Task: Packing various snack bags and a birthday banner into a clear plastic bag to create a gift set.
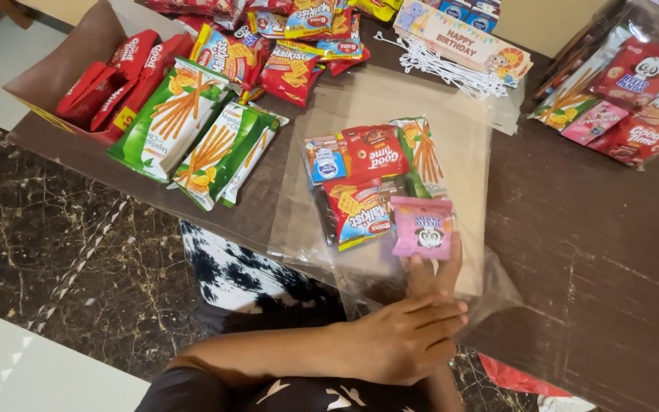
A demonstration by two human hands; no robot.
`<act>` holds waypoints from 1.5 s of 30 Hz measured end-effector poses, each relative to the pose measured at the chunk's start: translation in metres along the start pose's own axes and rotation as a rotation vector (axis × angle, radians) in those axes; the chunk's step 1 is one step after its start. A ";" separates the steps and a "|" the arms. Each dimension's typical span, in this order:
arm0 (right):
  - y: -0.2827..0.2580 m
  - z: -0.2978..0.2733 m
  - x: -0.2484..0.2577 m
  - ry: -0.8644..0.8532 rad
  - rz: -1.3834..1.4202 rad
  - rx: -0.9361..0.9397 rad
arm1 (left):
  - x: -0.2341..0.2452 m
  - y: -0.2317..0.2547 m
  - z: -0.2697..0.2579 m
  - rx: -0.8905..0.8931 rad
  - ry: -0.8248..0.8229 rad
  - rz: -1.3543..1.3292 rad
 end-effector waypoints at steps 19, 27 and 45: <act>-0.042 0.044 -0.032 -0.220 -0.027 -0.342 | 0.003 0.002 -0.003 -0.012 0.056 0.045; -0.042 0.033 -0.048 -0.421 -0.041 -0.148 | 0.006 0.002 -0.003 0.004 0.070 0.023; -0.040 0.031 -0.050 -0.413 -0.669 0.622 | 0.002 0.002 -0.007 -0.026 0.056 0.079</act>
Point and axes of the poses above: each hand's wrist, its own z-axis towards the middle knuckle, its own x-axis out of the back of the hand, y = z × x, the point moved 9 cm from there along z, towards the middle knuckle, and after that the axes turned 14 degrees about x, right-handed, at the moved point
